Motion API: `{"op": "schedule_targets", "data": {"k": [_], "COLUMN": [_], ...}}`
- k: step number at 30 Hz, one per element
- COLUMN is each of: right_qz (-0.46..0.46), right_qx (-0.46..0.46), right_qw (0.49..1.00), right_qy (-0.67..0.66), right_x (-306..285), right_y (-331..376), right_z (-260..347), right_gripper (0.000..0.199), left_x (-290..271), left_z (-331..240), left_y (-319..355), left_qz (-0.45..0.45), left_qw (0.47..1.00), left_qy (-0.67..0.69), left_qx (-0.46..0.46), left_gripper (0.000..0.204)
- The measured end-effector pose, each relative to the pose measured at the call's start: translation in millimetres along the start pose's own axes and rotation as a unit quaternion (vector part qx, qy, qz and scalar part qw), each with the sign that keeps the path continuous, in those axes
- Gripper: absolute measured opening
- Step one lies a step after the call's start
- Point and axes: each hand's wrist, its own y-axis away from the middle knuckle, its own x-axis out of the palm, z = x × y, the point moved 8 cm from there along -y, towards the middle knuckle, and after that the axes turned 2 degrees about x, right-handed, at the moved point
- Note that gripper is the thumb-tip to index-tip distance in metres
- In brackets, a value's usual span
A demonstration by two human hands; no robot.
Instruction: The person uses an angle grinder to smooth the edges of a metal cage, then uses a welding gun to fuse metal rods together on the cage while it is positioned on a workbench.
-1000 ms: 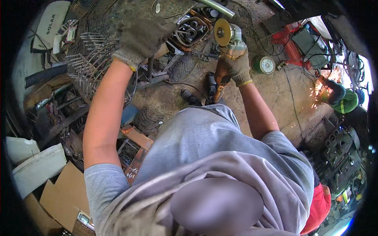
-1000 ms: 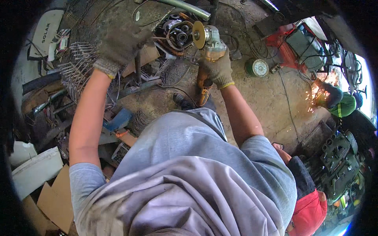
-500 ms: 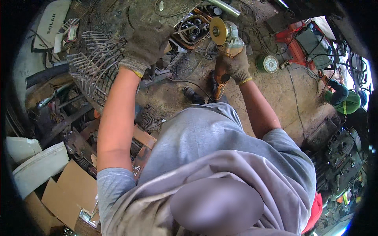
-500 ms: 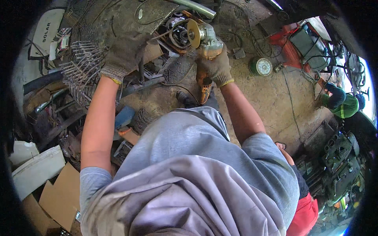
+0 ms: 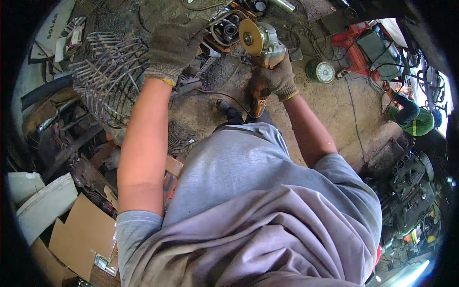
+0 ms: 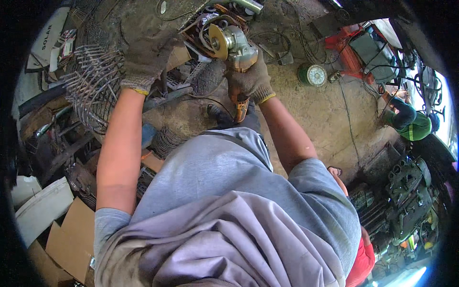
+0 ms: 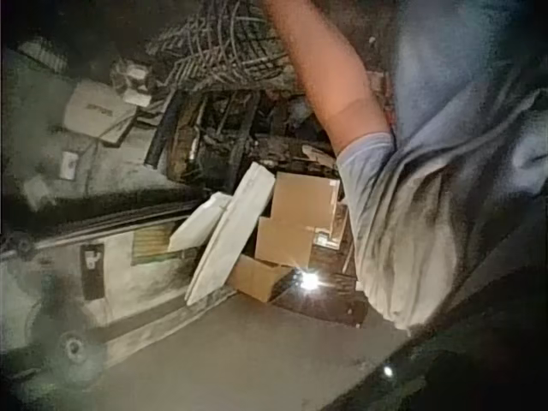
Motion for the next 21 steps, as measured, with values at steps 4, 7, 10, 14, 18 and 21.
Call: {"op": "schedule_targets", "data": {"k": [4,7,10,14,18,21], "right_qz": [-0.012,0.006,0.023,0.043,0.063,0.068], "right_qx": [-0.033,-0.022,-0.007,-0.061,-0.032,-0.022], "right_qw": [0.999,0.998,0.999,0.99,0.989,0.989], "right_qy": [0.008,0.054,0.048,0.122,0.13,0.128], "right_x": [-3,-7,-6,-6,-1,6], "right_y": [3,1,-2,-8,-15,-27], "right_z": [18,20,20,28,14,-2], "right_gripper": [0.086,0.085,0.085,0.082,0.084,0.089], "left_x": [-3,0,-4,-5,-4,-5], "left_z": [-2,4,3,0,-2,-2], "left_y": [7,13,12,7,8,8], "left_qz": [0.007,0.012,0.007,0.029,0.014,0.001], "left_qw": [1.0,0.998,0.997,0.996,0.996,0.998], "left_qy": [0.003,0.024,0.05,0.039,0.059,0.051], "left_qx": [-0.019,-0.048,-0.058,-0.077,-0.06,-0.039], "left_gripper": [0.026,0.026,0.026,0.026,0.026,0.026]}}
